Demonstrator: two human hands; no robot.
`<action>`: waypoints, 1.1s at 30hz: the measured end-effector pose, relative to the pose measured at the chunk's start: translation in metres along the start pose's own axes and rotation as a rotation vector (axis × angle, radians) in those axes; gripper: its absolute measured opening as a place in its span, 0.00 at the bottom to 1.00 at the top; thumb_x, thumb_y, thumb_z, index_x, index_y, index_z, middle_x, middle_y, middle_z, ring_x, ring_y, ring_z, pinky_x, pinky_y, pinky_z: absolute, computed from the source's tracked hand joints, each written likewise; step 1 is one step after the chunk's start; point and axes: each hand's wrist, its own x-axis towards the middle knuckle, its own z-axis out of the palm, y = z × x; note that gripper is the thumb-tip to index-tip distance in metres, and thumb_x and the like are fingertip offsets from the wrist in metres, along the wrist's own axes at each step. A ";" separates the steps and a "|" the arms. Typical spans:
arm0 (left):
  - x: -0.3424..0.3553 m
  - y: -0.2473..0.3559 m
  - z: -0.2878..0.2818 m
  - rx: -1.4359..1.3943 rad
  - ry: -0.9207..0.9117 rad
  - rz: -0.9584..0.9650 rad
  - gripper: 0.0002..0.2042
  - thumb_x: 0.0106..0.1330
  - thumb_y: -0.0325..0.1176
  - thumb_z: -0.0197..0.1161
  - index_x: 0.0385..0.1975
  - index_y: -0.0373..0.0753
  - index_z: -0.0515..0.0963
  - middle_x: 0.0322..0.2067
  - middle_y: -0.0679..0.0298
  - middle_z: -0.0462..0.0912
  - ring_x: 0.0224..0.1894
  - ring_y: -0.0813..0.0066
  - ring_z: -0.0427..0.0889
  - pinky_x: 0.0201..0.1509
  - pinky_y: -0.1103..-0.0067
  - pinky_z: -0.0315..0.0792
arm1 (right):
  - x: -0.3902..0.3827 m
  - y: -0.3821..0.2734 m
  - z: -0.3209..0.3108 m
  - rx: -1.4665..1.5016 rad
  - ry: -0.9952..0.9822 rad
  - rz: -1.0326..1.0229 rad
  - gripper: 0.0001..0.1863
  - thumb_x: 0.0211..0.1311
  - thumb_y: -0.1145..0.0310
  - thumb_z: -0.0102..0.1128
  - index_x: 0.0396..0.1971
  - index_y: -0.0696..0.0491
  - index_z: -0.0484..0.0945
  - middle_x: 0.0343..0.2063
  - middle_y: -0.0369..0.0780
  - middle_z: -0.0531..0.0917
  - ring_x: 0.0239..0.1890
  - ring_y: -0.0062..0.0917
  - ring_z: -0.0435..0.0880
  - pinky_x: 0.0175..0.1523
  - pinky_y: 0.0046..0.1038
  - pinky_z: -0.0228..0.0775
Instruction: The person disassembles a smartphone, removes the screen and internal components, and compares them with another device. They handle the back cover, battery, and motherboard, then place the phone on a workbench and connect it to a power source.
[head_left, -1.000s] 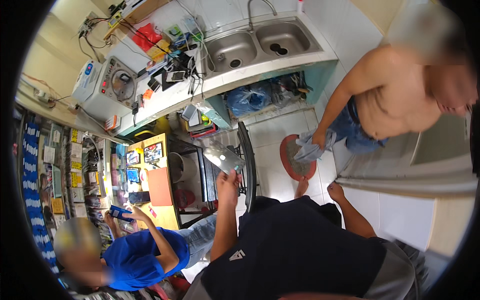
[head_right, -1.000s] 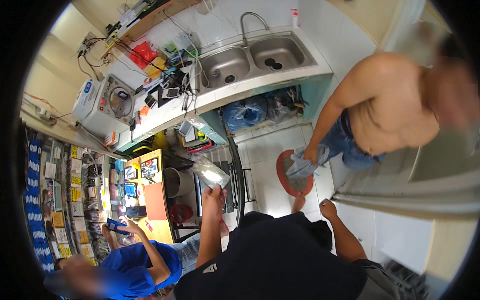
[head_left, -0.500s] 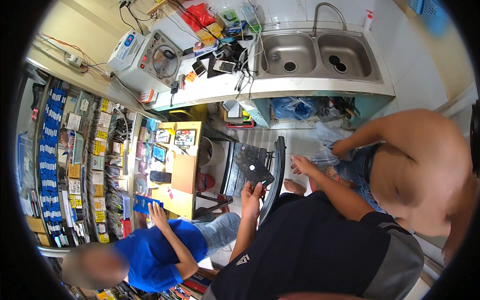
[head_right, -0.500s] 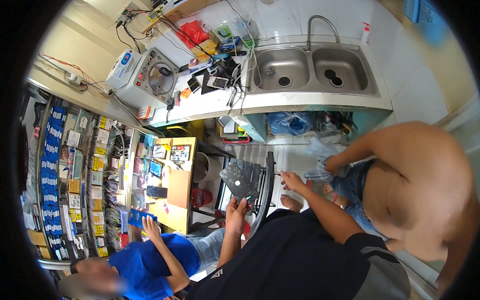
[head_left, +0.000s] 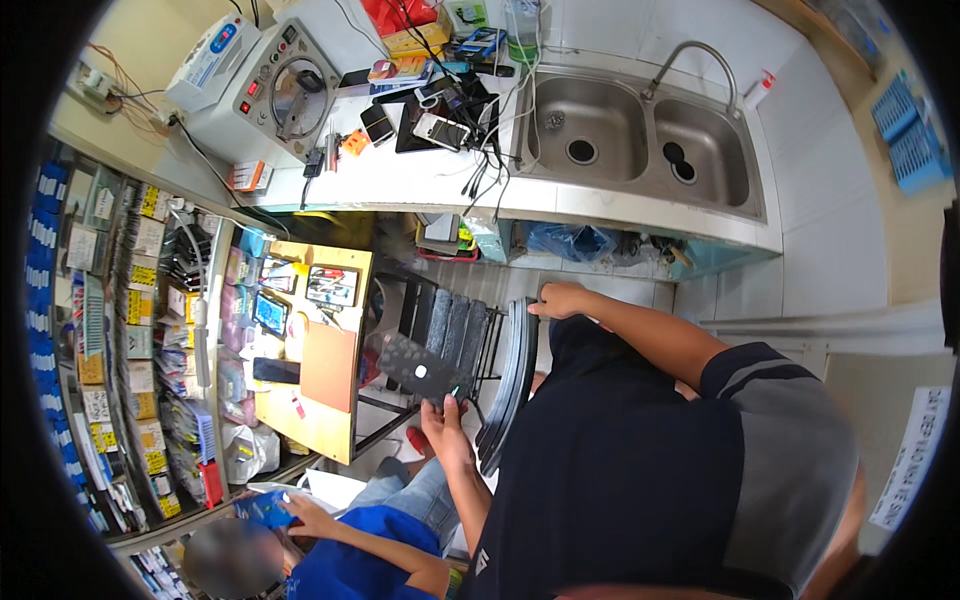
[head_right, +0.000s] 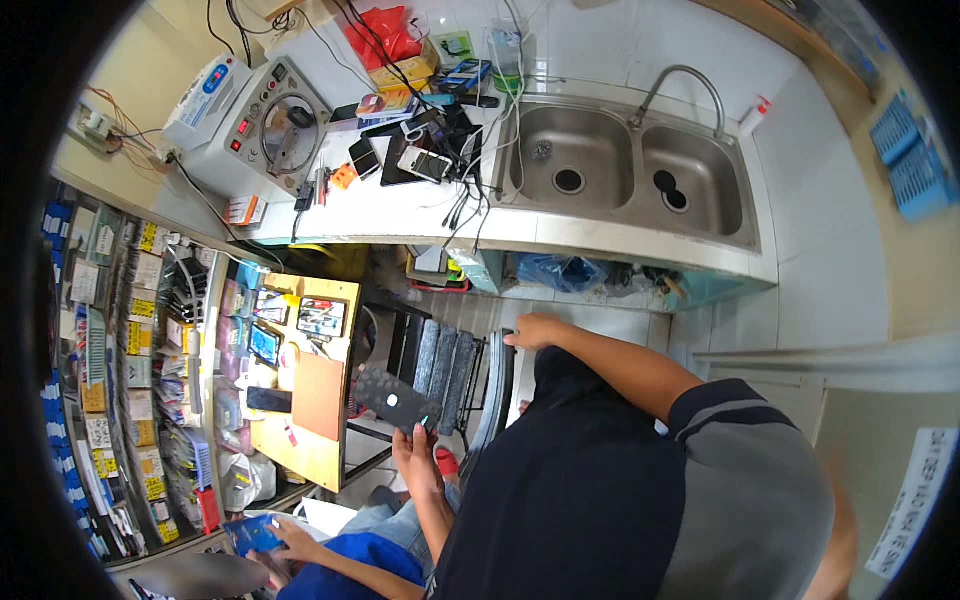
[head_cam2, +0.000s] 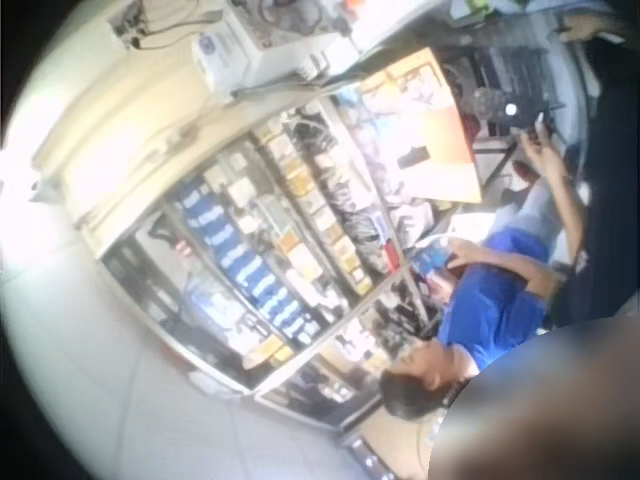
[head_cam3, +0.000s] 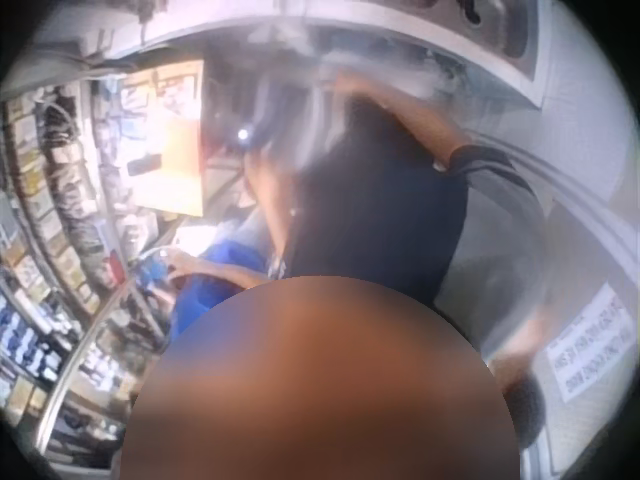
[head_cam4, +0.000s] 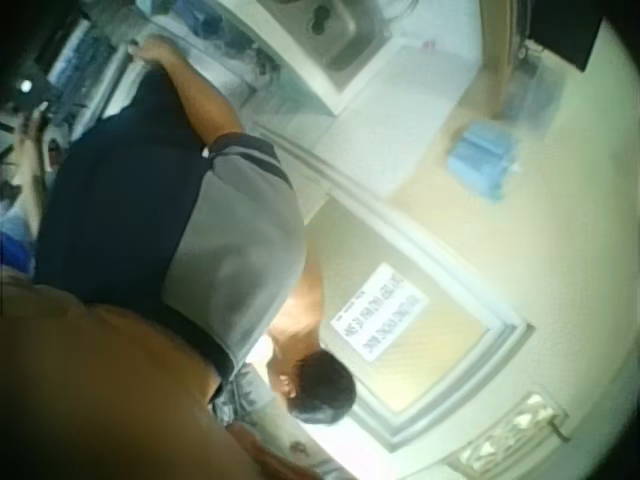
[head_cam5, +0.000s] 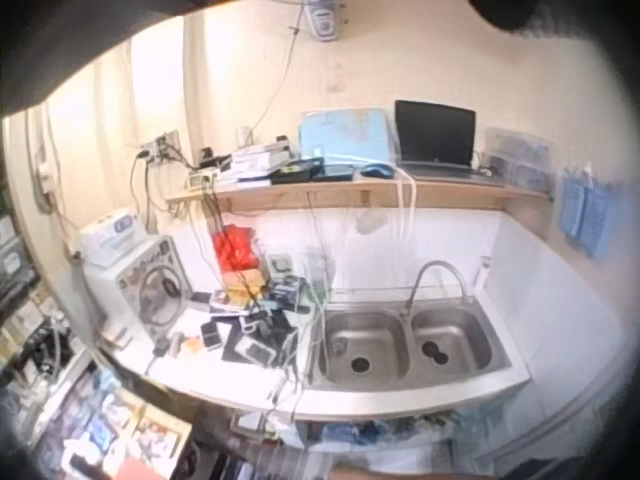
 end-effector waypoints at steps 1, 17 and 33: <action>0.003 -0.002 0.003 -0.023 0.043 0.009 0.15 0.78 0.28 0.60 0.59 0.33 0.73 0.50 0.62 0.83 0.46 0.76 0.83 0.48 0.77 0.80 | 0.001 -0.005 -0.023 0.006 0.045 -0.015 0.28 0.69 0.43 0.56 0.39 0.56 0.88 0.44 0.51 0.88 0.47 0.50 0.87 0.52 0.50 0.77; 0.080 0.029 0.146 -0.192 0.436 -0.126 0.13 0.77 0.31 0.61 0.56 0.37 0.73 0.45 0.66 0.82 0.42 0.80 0.81 0.47 0.81 0.76 | 0.251 -0.102 -0.205 -0.246 0.270 -0.636 0.18 0.58 0.71 0.63 0.45 0.66 0.77 0.47 0.57 0.77 0.50 0.48 0.78 0.55 0.46 0.76; 0.144 0.057 0.168 -0.142 0.367 -0.141 0.10 0.77 0.28 0.61 0.51 0.33 0.71 0.41 0.64 0.82 0.38 0.80 0.81 0.46 0.80 0.79 | 0.260 -0.024 -0.219 -0.227 0.675 -0.246 0.06 0.55 0.77 0.60 0.33 0.60 0.83 0.39 0.49 0.82 0.45 0.41 0.84 0.51 0.39 0.80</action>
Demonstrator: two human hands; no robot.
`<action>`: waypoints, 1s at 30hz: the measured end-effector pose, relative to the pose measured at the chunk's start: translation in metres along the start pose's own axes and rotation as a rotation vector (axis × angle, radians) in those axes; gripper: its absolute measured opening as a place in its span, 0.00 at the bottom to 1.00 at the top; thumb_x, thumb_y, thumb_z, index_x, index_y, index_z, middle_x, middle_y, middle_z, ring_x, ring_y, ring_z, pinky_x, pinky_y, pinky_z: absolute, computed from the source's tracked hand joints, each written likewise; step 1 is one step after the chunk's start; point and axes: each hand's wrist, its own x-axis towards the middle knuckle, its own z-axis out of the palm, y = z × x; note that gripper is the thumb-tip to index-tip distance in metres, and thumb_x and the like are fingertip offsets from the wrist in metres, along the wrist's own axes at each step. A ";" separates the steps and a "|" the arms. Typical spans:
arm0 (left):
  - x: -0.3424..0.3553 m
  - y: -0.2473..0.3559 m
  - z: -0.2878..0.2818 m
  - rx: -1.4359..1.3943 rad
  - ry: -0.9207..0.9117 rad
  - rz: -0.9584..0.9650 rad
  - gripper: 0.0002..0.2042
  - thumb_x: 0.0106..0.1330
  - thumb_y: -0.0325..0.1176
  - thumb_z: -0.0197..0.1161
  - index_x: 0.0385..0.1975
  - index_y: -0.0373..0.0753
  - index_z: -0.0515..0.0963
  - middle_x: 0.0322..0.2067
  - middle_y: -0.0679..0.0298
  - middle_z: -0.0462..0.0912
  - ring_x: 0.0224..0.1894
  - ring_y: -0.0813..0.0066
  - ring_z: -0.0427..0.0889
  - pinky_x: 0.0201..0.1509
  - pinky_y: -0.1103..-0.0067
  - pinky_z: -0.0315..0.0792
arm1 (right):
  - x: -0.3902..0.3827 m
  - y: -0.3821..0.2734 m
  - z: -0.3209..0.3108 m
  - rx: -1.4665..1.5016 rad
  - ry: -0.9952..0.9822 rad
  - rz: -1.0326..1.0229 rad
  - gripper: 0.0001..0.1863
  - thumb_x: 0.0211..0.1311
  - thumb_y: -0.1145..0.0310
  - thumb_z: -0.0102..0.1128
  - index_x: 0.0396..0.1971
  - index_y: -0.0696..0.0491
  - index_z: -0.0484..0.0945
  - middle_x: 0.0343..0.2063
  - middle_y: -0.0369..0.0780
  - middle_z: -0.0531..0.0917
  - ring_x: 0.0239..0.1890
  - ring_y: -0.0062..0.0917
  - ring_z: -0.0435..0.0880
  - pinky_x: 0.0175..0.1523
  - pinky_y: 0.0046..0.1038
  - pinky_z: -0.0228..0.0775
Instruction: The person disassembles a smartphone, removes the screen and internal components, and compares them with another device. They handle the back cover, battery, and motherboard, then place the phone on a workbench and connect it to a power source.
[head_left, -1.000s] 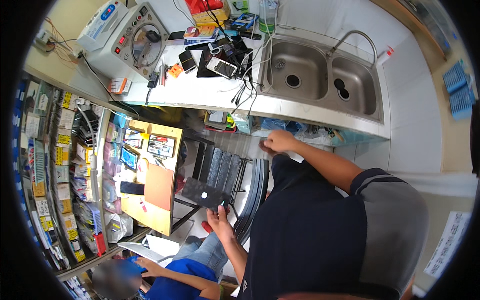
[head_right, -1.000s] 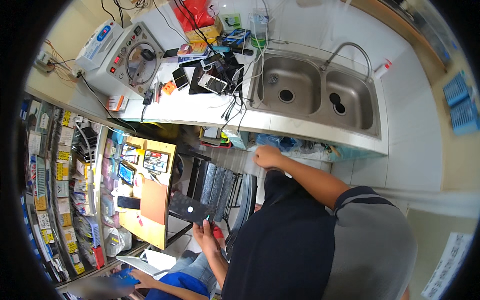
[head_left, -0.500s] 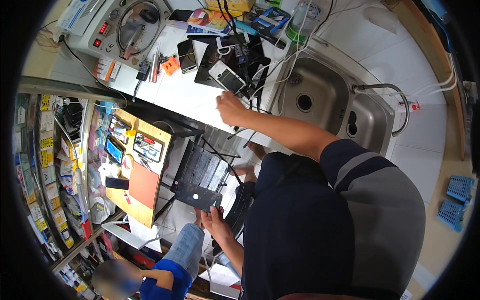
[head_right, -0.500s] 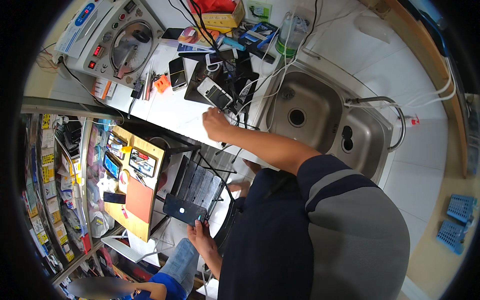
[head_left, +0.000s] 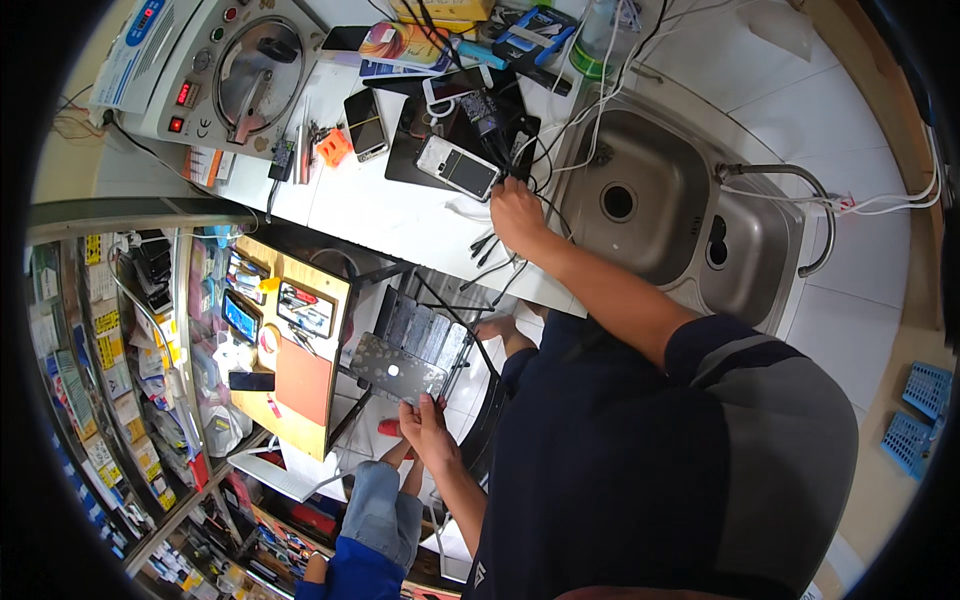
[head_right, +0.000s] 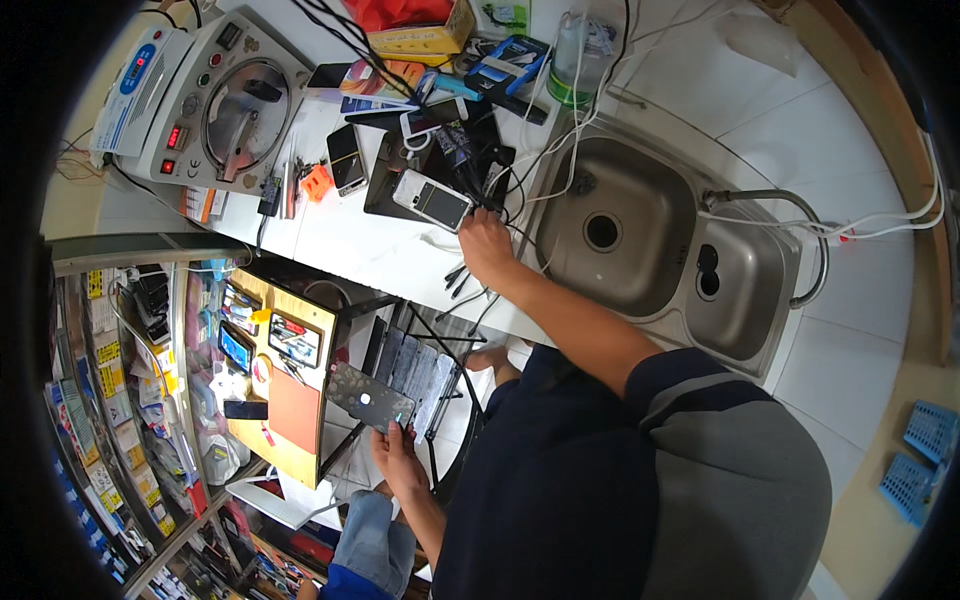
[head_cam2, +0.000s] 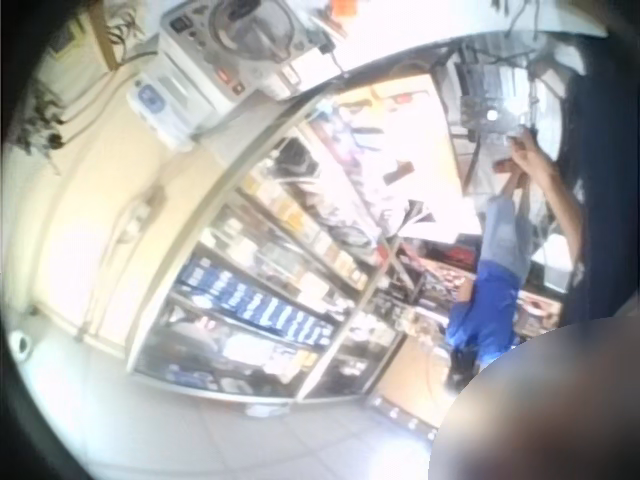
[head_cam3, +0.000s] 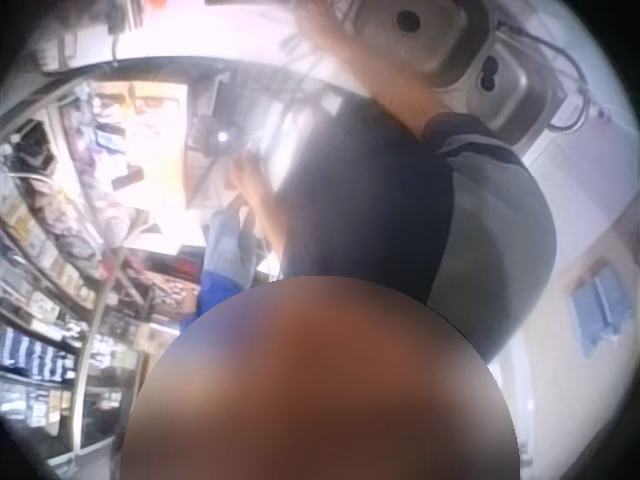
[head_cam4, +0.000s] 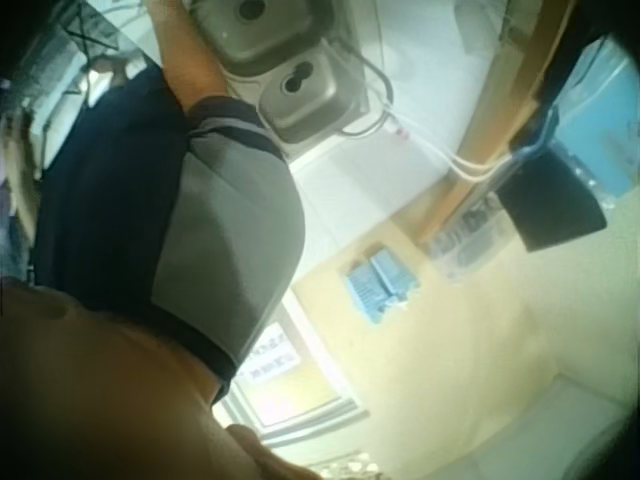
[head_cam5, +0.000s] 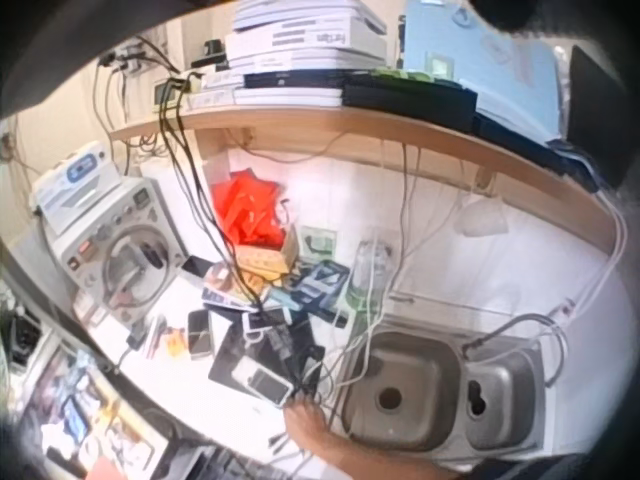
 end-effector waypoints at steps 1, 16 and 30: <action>0.003 0.002 0.001 0.012 0.000 0.001 0.10 0.77 0.28 0.61 0.52 0.33 0.71 0.41 0.64 0.82 0.38 0.80 0.81 0.46 0.80 0.79 | 0.008 -0.001 0.004 -0.006 0.002 0.115 0.07 0.55 0.77 0.61 0.33 0.61 0.83 0.39 0.50 0.83 0.44 0.41 0.84 0.51 0.39 0.80; -0.012 -0.028 0.008 -0.048 0.079 -0.009 0.11 0.77 0.31 0.62 0.52 0.34 0.74 0.42 0.64 0.84 0.40 0.80 0.82 0.45 0.80 0.79 | 0.034 0.001 0.005 0.097 0.093 -0.014 0.07 0.57 0.72 0.63 0.30 0.61 0.80 0.33 0.51 0.83 0.39 0.46 0.84 0.46 0.45 0.75; 0.004 -0.004 0.027 -0.029 0.096 -0.033 0.10 0.76 0.29 0.63 0.50 0.34 0.73 0.40 0.64 0.83 0.36 0.78 0.82 0.43 0.80 0.79 | 0.036 -0.001 0.031 0.636 -0.053 0.204 0.10 0.59 0.72 0.66 0.38 0.60 0.79 0.35 0.53 0.86 0.41 0.52 0.86 0.46 0.46 0.78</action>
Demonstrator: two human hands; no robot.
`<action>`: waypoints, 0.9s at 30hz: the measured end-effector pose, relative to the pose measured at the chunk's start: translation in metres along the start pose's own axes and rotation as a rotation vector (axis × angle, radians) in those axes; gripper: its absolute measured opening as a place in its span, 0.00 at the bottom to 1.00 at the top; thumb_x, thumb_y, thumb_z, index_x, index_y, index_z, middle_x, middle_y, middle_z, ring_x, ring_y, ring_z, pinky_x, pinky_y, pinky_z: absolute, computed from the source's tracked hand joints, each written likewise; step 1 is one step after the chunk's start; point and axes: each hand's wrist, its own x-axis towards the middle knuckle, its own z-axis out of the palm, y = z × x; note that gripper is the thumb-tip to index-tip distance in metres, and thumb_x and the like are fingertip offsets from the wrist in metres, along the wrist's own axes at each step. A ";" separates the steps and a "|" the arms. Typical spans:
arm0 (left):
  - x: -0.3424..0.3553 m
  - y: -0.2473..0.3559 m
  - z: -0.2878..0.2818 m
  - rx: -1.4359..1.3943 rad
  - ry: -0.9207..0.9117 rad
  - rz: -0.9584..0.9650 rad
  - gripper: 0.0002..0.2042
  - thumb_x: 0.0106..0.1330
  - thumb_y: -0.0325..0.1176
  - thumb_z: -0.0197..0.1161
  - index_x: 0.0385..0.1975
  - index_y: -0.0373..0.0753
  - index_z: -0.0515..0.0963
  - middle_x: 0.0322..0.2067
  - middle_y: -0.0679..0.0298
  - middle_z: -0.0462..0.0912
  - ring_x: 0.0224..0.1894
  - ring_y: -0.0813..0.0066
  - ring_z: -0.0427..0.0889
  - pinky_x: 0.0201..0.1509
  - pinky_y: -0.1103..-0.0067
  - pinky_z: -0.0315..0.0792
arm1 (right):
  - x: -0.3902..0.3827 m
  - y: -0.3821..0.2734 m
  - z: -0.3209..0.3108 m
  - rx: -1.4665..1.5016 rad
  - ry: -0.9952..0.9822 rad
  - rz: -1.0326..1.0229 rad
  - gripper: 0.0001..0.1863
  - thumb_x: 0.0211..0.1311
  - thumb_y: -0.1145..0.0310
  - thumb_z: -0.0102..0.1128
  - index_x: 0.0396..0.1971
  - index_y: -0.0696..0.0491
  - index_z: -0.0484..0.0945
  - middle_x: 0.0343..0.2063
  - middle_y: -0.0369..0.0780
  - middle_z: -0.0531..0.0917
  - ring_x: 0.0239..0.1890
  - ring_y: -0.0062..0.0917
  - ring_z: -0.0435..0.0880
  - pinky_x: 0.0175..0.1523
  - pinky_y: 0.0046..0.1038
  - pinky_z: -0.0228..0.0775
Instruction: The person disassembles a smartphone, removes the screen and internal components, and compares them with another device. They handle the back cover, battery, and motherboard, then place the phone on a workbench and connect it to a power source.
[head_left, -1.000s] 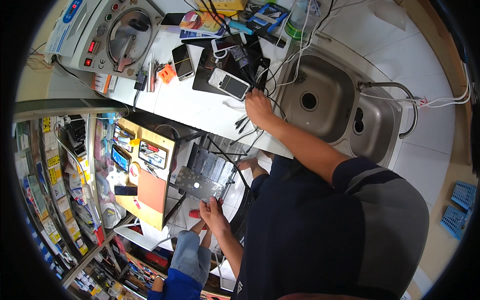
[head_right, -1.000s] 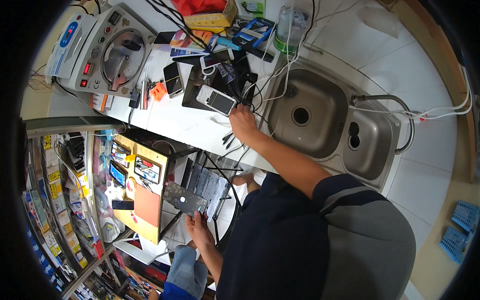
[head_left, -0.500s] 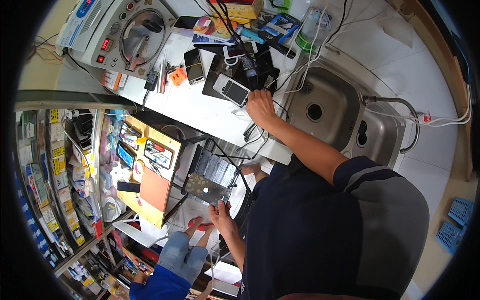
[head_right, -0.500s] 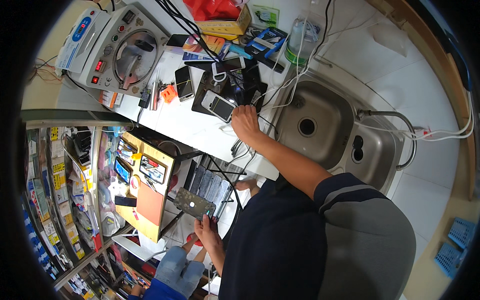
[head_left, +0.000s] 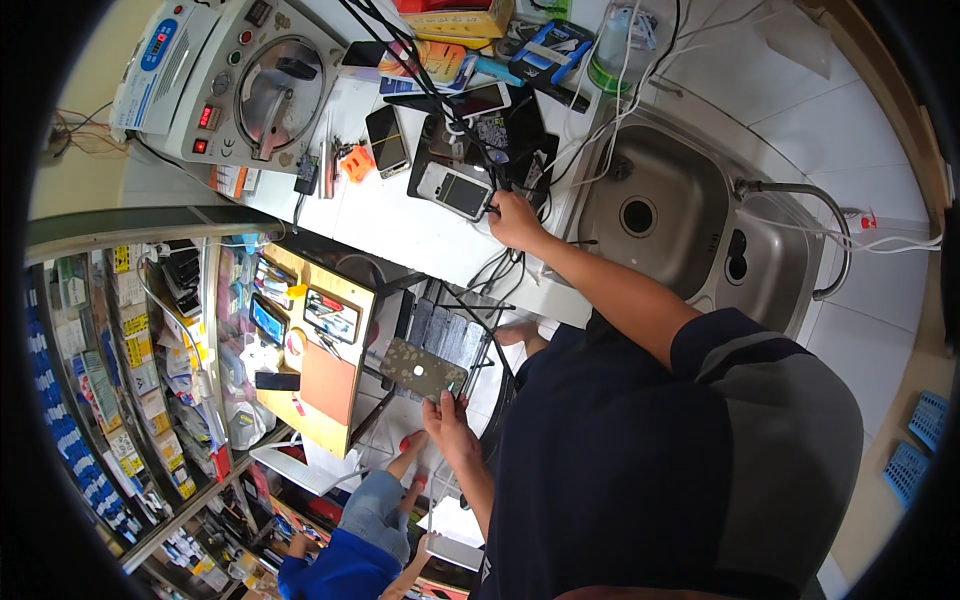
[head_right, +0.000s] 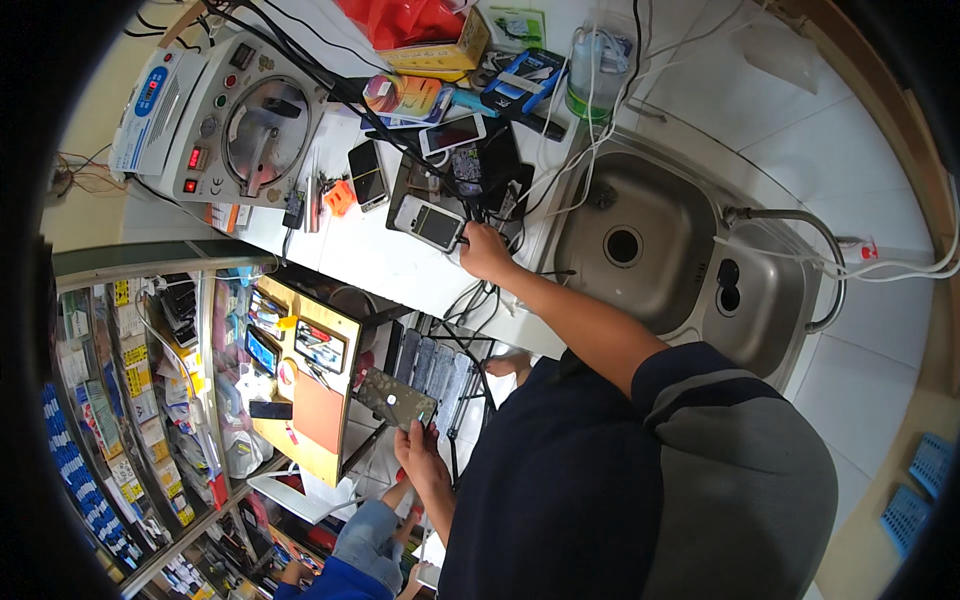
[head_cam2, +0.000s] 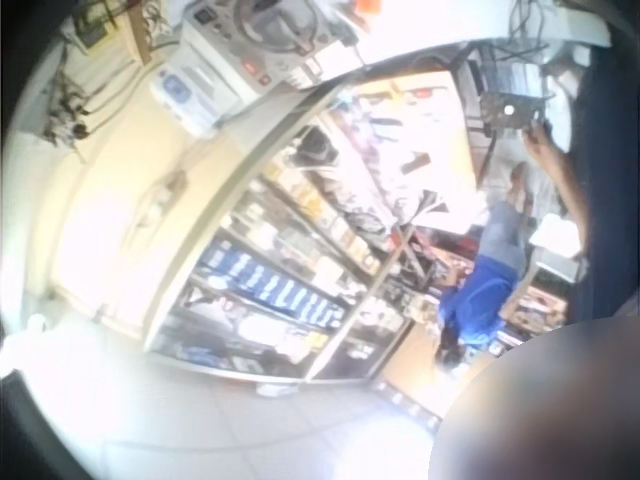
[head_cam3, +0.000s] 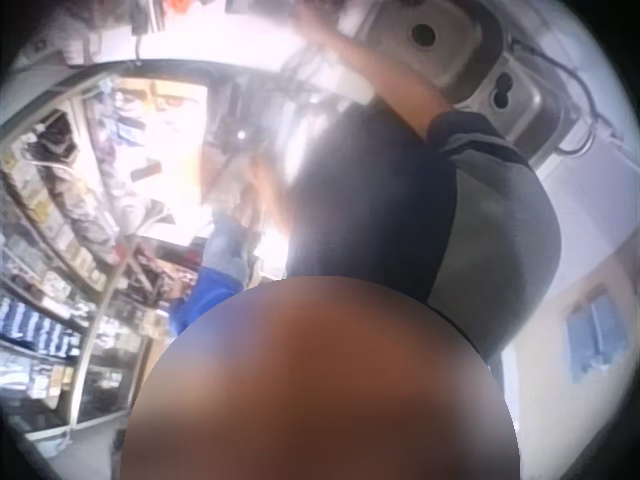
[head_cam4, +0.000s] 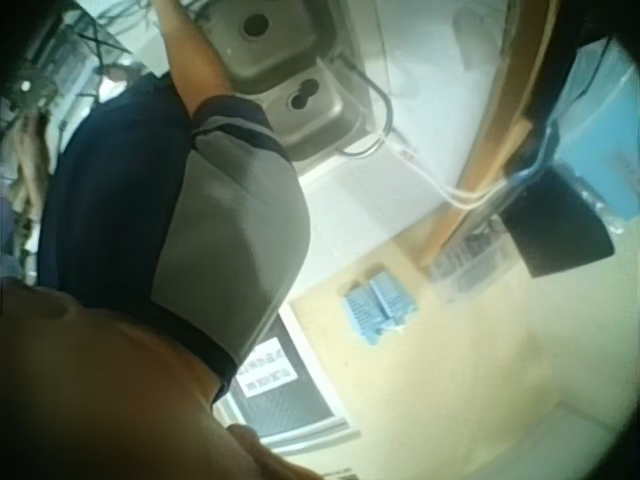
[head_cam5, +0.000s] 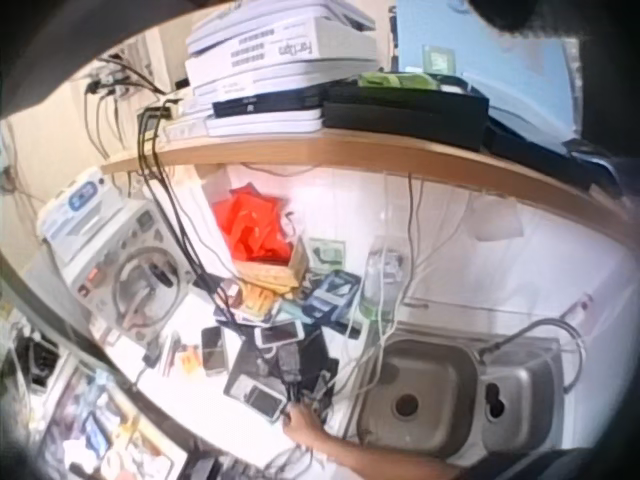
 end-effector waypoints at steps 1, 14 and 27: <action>0.000 0.005 0.006 0.002 -0.012 -0.008 0.09 0.76 0.29 0.63 0.50 0.34 0.73 0.39 0.65 0.82 0.35 0.78 0.82 0.42 0.80 0.79 | -0.001 0.004 0.000 -0.026 0.065 -0.031 0.10 0.59 0.72 0.67 0.38 0.59 0.79 0.35 0.52 0.85 0.41 0.52 0.86 0.46 0.46 0.78; -0.003 0.005 0.006 0.008 -0.016 0.002 0.11 0.77 0.30 0.62 0.52 0.34 0.74 0.39 0.66 0.82 0.34 0.79 0.82 0.43 0.81 0.79 | -0.005 0.022 -0.030 -0.076 0.096 -0.400 0.09 0.66 0.68 0.67 0.41 0.56 0.84 0.35 0.45 0.88 0.31 0.41 0.88 0.36 0.35 0.80; -0.031 -0.013 -0.004 -0.008 -0.029 0.031 0.11 0.77 0.31 0.63 0.52 0.36 0.75 0.41 0.67 0.84 0.37 0.80 0.82 0.43 0.82 0.78 | 0.010 -0.067 -0.176 0.551 -0.071 -0.203 0.14 0.74 0.70 0.61 0.53 0.60 0.81 0.39 0.41 0.90 0.43 0.23 0.89 0.48 0.25 0.79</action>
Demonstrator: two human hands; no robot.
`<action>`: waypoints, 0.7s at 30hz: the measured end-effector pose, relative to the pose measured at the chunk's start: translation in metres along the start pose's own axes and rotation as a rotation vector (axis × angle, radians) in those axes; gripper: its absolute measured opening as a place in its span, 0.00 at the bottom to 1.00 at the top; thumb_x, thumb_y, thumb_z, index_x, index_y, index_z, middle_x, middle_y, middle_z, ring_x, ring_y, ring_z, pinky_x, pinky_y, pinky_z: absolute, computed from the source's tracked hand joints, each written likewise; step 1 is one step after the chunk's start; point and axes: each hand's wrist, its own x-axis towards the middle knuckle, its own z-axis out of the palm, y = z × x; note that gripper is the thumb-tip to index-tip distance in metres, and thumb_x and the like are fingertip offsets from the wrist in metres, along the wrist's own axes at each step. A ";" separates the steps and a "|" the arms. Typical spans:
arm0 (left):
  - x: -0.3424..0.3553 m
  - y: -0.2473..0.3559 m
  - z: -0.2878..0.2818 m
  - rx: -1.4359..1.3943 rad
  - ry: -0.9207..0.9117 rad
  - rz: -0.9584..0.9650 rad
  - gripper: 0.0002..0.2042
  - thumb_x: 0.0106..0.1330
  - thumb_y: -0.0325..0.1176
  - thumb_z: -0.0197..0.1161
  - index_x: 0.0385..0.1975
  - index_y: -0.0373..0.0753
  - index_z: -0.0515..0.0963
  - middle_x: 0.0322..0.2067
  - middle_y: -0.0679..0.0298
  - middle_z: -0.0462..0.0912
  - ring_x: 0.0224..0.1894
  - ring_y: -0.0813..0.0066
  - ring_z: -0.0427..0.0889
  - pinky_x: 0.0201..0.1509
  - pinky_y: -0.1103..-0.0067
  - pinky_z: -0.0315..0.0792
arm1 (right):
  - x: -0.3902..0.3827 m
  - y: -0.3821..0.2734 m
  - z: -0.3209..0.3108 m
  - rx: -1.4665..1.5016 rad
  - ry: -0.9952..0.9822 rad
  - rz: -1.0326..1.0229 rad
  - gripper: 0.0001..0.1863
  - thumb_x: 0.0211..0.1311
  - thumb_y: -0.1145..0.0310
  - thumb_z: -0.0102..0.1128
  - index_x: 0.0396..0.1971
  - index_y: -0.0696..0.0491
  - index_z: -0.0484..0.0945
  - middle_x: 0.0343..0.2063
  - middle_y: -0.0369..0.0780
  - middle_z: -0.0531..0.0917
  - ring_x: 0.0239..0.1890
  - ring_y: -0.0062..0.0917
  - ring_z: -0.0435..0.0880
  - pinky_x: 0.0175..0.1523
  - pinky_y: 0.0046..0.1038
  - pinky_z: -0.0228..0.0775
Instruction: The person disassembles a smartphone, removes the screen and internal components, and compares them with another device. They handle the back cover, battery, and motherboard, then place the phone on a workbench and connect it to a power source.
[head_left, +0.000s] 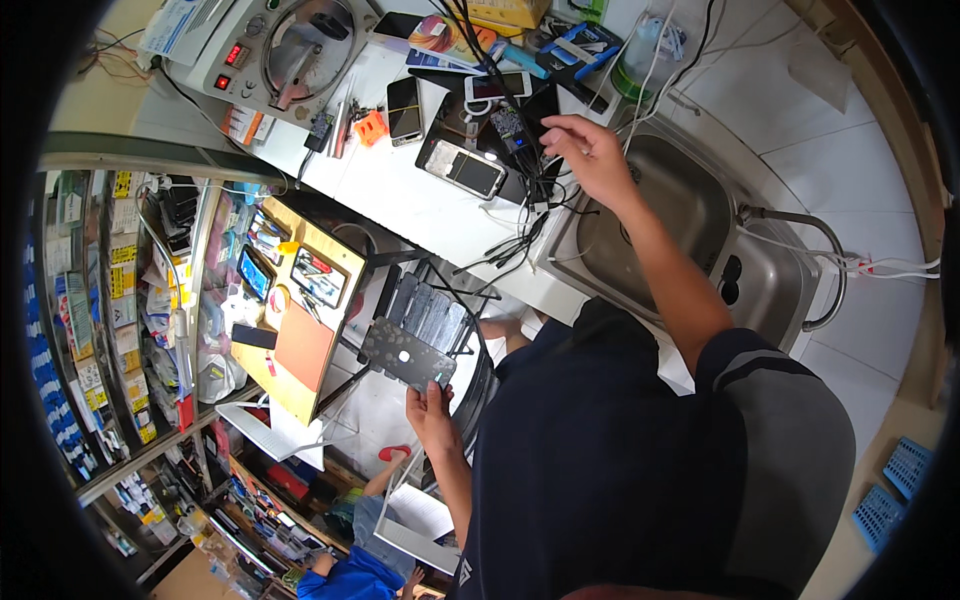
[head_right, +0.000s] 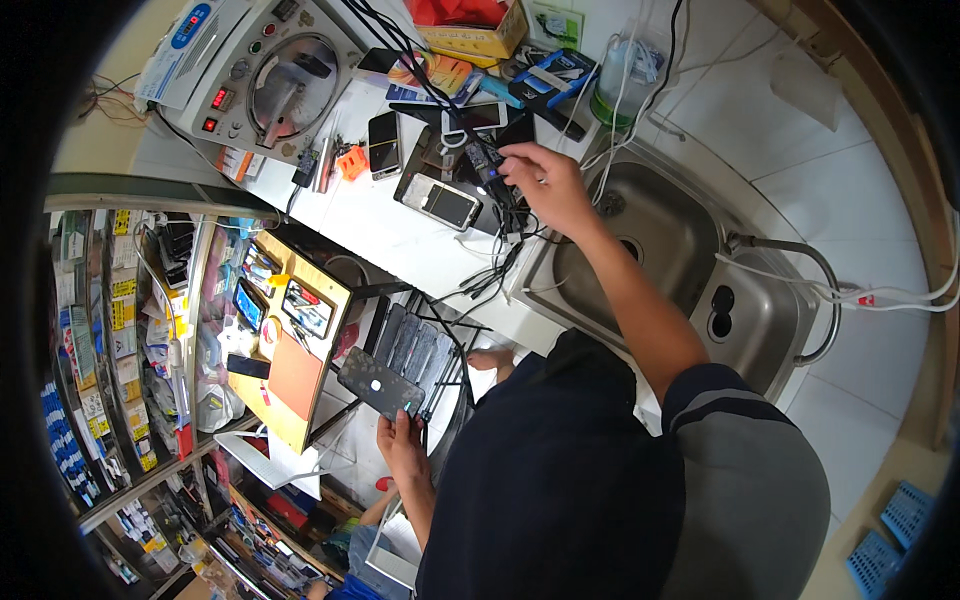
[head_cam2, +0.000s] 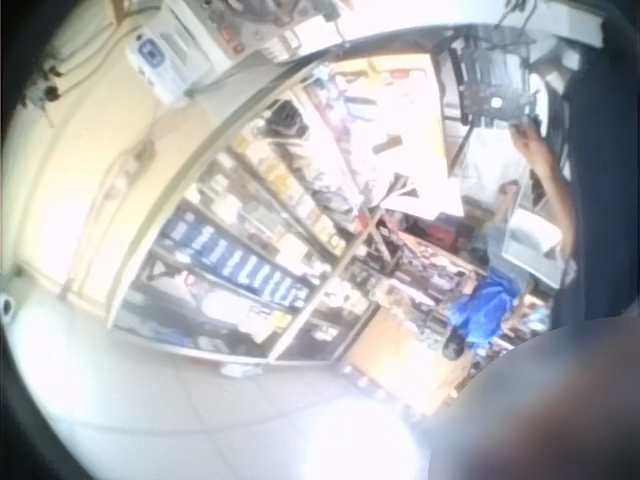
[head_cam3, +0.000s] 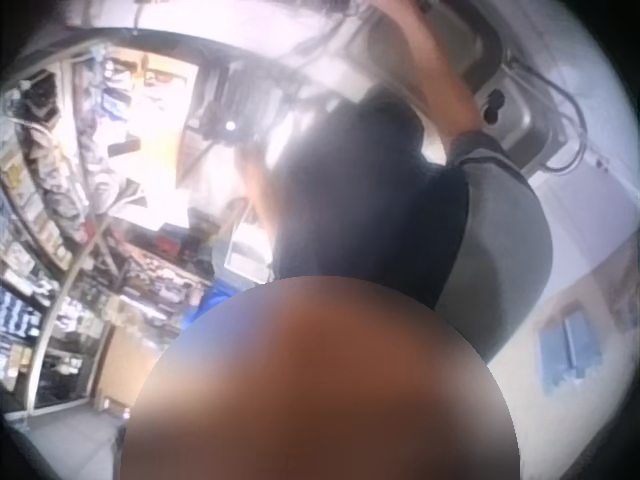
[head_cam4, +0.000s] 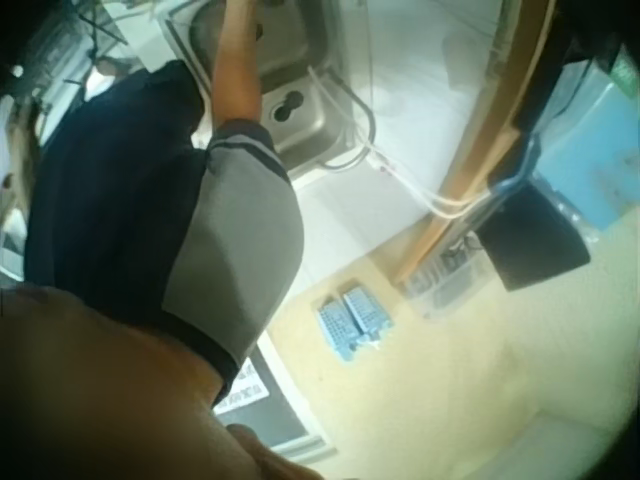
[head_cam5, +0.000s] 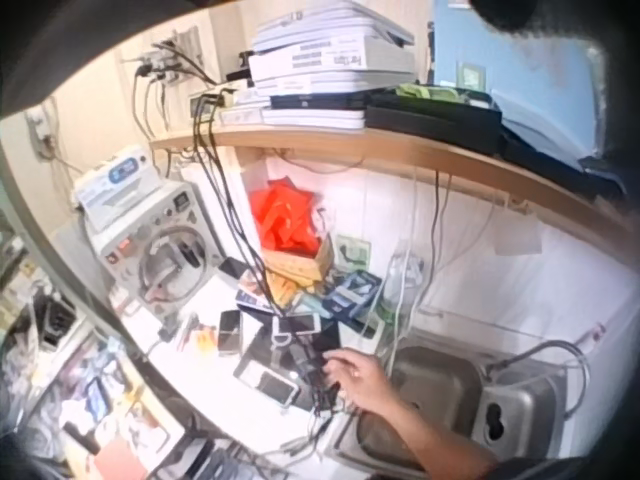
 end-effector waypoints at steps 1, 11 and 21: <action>-0.002 -0.007 -0.004 -0.002 -0.007 0.007 0.12 0.77 0.31 0.63 0.54 0.35 0.75 0.43 0.66 0.84 0.38 0.79 0.83 0.44 0.81 0.78 | -0.001 0.000 -0.002 -0.081 -0.035 -0.004 0.13 0.73 0.70 0.62 0.53 0.59 0.82 0.38 0.41 0.90 0.41 0.22 0.89 0.46 0.26 0.79; -0.049 -0.010 -0.007 0.021 0.086 0.123 0.13 0.78 0.28 0.60 0.58 0.33 0.73 0.49 0.62 0.84 0.45 0.78 0.83 0.49 0.78 0.78 | -0.103 0.091 0.053 -1.008 -0.701 -0.181 0.10 0.58 0.73 0.63 0.38 0.60 0.83 0.41 0.50 0.85 0.49 0.46 0.85 0.54 0.45 0.78; -0.060 -0.044 -0.045 -0.171 0.210 0.113 0.13 0.78 0.28 0.59 0.58 0.33 0.74 0.48 0.63 0.85 0.45 0.78 0.84 0.47 0.80 0.79 | -0.044 0.076 0.046 -1.300 -0.313 -0.169 0.09 0.59 0.76 0.60 0.39 0.57 0.83 0.40 0.48 0.87 0.49 0.45 0.86 0.54 0.46 0.78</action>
